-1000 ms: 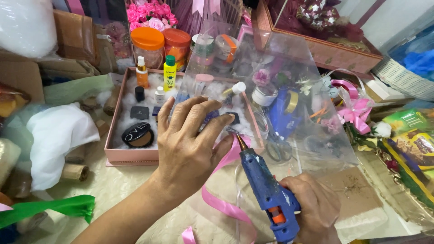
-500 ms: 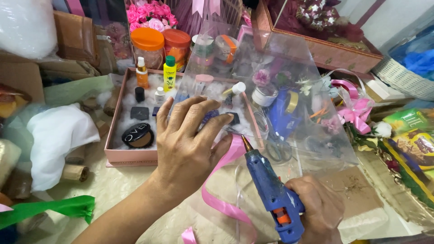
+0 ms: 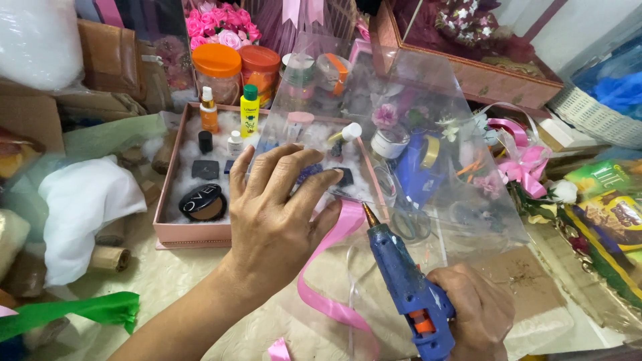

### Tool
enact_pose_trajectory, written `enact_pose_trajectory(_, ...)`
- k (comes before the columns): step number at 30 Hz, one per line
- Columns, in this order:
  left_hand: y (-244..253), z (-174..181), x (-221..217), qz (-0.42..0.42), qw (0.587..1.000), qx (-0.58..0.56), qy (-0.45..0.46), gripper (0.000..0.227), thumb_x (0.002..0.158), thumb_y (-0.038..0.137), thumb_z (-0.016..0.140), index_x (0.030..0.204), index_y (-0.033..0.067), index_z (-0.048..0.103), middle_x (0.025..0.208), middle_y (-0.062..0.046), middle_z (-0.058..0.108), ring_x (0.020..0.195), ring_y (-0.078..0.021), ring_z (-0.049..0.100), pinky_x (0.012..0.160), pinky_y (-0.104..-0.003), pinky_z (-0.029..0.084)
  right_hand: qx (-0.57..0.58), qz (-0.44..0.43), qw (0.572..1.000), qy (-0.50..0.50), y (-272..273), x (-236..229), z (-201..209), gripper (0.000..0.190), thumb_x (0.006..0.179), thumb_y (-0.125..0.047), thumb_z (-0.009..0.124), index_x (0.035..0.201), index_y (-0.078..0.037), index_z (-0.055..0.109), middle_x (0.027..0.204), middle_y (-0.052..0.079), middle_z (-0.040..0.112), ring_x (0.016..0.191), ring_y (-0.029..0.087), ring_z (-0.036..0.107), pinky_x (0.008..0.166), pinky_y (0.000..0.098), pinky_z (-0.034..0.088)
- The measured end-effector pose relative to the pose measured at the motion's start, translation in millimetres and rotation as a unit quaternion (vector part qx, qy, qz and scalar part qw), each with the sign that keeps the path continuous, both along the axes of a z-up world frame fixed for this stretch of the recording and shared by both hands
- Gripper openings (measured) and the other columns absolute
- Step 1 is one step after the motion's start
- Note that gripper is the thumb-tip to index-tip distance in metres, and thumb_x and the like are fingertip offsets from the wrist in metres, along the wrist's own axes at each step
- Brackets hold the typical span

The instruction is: Adding a decorative pink ribbon to a clear plastic gift box using scissors and a hot glue gun.

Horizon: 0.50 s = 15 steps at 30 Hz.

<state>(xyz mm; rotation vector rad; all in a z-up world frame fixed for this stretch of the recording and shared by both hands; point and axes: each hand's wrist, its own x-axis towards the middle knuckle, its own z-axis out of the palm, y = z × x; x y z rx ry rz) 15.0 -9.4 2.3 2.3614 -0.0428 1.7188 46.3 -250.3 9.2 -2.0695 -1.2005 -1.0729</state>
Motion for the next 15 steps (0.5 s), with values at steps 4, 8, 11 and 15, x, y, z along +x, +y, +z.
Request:
enact_pose_trajectory(4,-0.9,1.2,-0.1,0.003,1.000,0.000,-0.003,0.012,0.097,0.028,0.072,0.104,0.0188,0.075,0.117,-0.003,0.069,0.114,-0.0285,0.066,0.109,-0.055,0.037,-0.002,-0.002,1.000,-0.008,-3.5,2.7,-1.7,0.016,0.091,0.005,0.052,0.077,0.001,0.059,0.060,0.010,0.041,0.049,0.020,0.033,0.049,0.0349,0.024)
enact_pose_trajectory(8,-0.9,1.1,-0.7,0.003,1.000,-0.002,0.007,0.012,0.095,0.027,0.076,0.105,0.0195,0.074,0.118,-0.003,0.068,0.115,-0.0282,0.065,0.110,-0.055,0.036,0.003,-0.010,1.000,0.004,0.4,-3.1,2.3,0.013,0.090,0.001,0.052,0.078,0.002,0.059,0.062,0.012,0.047,0.051,0.024,0.040,0.052,0.0352,0.029)
enact_pose_trajectory(11,-0.2,0.0,-0.2,-0.001,1.000,0.000,0.004,0.014,0.096,0.028,0.076,0.106,0.0188,0.074,0.118,-0.004,0.069,0.114,-0.0291,0.066,0.110,-0.055,0.037,-0.009,0.004,1.000,0.000,-6.4,3.5,-2.5,0.014,0.088,0.005,0.050,0.078,0.000,0.059,0.063,0.011,0.047,0.051,0.022,0.040,0.051,0.0347,0.030)
enact_pose_trajectory(15,0.3,1.1,-0.2,-0.003,1.000,0.002,-0.005,0.015,0.096,0.029,0.077,0.104,0.0170,0.074,0.116,-0.005,0.069,0.113,-0.0291,0.067,0.107,-0.056,0.038,0.005,-0.011,1.000,0.007,-1.9,-3.9,-0.8,0.012,0.081,0.003,0.050,0.078,0.000,0.060,0.064,0.010,0.053,0.052,0.024,0.046,0.051,0.0358,0.031)
